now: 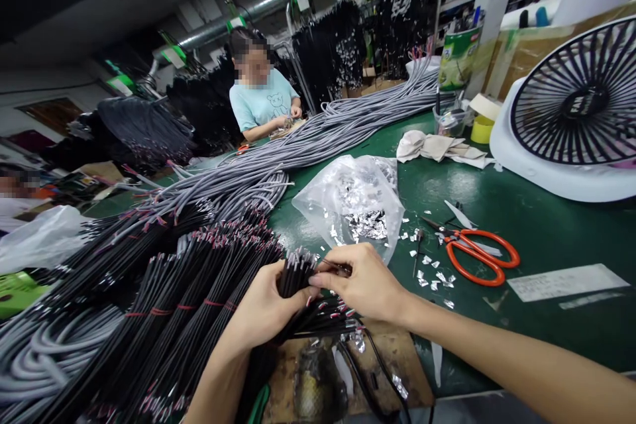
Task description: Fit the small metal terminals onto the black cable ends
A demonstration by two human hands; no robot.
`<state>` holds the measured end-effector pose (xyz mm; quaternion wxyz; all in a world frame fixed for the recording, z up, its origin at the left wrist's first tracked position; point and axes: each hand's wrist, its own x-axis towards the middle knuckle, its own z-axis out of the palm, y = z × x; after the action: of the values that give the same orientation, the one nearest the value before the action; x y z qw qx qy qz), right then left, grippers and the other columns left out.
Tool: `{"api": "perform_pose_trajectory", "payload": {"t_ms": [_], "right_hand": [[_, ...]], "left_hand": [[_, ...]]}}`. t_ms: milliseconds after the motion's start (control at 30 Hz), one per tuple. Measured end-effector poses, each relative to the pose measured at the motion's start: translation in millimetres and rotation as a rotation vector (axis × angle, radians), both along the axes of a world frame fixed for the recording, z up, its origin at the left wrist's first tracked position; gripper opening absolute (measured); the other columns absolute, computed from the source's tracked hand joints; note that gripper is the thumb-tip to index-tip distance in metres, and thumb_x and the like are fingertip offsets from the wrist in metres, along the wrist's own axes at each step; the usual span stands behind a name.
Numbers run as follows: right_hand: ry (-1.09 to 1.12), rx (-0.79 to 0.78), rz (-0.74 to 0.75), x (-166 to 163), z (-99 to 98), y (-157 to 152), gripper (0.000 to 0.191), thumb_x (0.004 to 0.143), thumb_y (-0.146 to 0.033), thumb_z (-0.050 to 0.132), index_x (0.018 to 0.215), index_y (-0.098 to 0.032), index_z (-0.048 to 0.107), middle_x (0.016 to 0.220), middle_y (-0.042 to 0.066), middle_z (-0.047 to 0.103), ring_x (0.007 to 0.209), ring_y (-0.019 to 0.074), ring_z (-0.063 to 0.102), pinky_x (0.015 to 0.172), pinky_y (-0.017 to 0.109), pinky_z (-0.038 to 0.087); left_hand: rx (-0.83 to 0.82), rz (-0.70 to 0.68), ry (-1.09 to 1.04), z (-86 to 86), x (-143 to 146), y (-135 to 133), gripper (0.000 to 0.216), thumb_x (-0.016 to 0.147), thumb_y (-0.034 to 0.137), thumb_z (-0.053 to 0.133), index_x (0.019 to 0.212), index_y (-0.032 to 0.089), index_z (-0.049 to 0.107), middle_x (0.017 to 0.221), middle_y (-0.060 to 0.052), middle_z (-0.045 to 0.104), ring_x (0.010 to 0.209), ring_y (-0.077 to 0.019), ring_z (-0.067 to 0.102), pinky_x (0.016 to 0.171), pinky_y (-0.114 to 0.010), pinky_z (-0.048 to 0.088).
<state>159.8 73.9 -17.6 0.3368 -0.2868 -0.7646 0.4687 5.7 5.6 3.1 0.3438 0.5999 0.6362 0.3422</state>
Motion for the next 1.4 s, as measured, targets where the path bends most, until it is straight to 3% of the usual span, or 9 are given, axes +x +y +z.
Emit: {"api": "perform_pose_trajectory", "payload": {"t_ms": [100,200,367,433,533,667,833,1033,1400], "right_hand": [[0.0,-0.009,-0.05,-0.9,0.9,-0.2,0.016,0.073,-0.026,0.064,0.062,-0.015,0.067,0.052,-0.002,0.056,0.049,0.0085,0.041,0.048,0.023,0.03],[0.014,-0.166,-0.045,-2.1,3.6,-2.5,0.022,0.068,-0.034,0.068,0.058,-0.014,0.065,0.048,-0.002,0.053,0.045,0.0082,0.038,0.044,0.023,0.029],[0.001,-0.329,0.249,-0.9,4.3,-8.8,0.031,0.062,-0.041,0.071,0.052,-0.014,0.06,0.046,-0.003,0.05,0.044,0.0076,0.041,0.043,0.021,0.032],[-0.027,-0.274,0.255,0.5,3.2,-8.5,0.031,0.068,-0.043,0.067,0.058,-0.014,0.063,0.049,-0.002,0.053,0.046,0.0086,0.044,0.045,0.021,0.034],[-0.037,-0.117,0.09,1.7,2.8,-3.8,0.031,0.08,-0.044,0.055,0.084,-0.016,0.067,0.07,0.003,0.064,0.062,0.0135,0.055,0.057,0.025,0.042],[0.016,-0.034,-0.005,1.2,2.0,4.8,0.035,0.087,-0.042,0.044,0.11,-0.019,0.057,0.099,0.007,0.064,0.087,0.0178,0.058,0.076,0.031,0.044],[0.051,-0.025,0.017,1.8,1.8,6.2,0.026,0.087,-0.033,0.048,0.103,-0.017,0.061,0.097,0.007,0.065,0.084,0.0168,0.059,0.072,0.029,0.046],[0.027,0.15,0.073,4.1,6.4,-2.8,0.026,0.088,-0.03,0.048,0.097,-0.016,0.067,0.081,0.004,0.065,0.072,0.0136,0.056,0.066,0.027,0.042],[0.018,0.165,0.003,3.3,7.2,-4.1,0.024,0.087,-0.026,0.048,0.089,-0.017,0.07,0.073,0.003,0.065,0.067,0.0133,0.056,0.063,0.027,0.041]], "left_hand": [[-0.025,0.03,0.075,2.2,-4.6,-2.0,0.026,0.074,0.032,0.06,0.059,0.011,0.059,0.053,0.002,0.049,0.052,-0.0111,0.043,0.046,-0.02,0.031],[0.01,0.122,0.078,6.1,-7.1,-2.1,0.033,0.072,0.035,0.062,0.052,0.012,0.052,0.05,0.003,0.041,0.048,-0.0092,0.038,0.044,-0.02,0.027],[0.082,0.248,-0.031,5.9,-6.4,-0.7,0.028,0.069,0.033,0.065,0.055,0.011,0.055,0.051,0.001,0.048,0.049,-0.0108,0.043,0.046,-0.021,0.033],[0.088,0.253,-0.068,3.9,-6.0,-0.6,0.026,0.067,0.032,0.067,0.057,0.011,0.056,0.053,0.001,0.05,0.05,-0.0109,0.044,0.047,-0.021,0.034],[0.106,0.282,-0.095,2.5,-6.2,-1.1,0.024,0.064,0.03,0.07,0.057,0.011,0.055,0.053,0.002,0.051,0.05,-0.0101,0.043,0.047,-0.021,0.034],[0.083,0.302,-0.168,4.5,-6.0,-1.9,0.024,0.063,0.028,0.071,0.058,0.013,0.054,0.053,0.003,0.052,0.05,-0.0108,0.048,0.047,-0.02,0.037],[0.02,0.283,-0.286,5.8,-4.8,-3.1,0.026,0.067,0.032,0.07,0.062,0.014,0.051,0.052,0.003,0.052,0.048,-0.0129,0.054,0.047,-0.022,0.042],[0.062,0.244,-0.176,5.2,-3.3,-4.3,0.019,0.066,0.027,0.07,0.065,0.012,0.058,0.058,0.0,0.057,0.052,-0.0139,0.055,0.05,-0.024,0.044],[0.159,0.366,-0.098,9.4,9.4,-4.3,0.019,0.062,0.024,0.072,0.055,0.013,0.058,0.049,0.002,0.057,0.045,-0.0127,0.053,0.043,-0.021,0.041]]}}
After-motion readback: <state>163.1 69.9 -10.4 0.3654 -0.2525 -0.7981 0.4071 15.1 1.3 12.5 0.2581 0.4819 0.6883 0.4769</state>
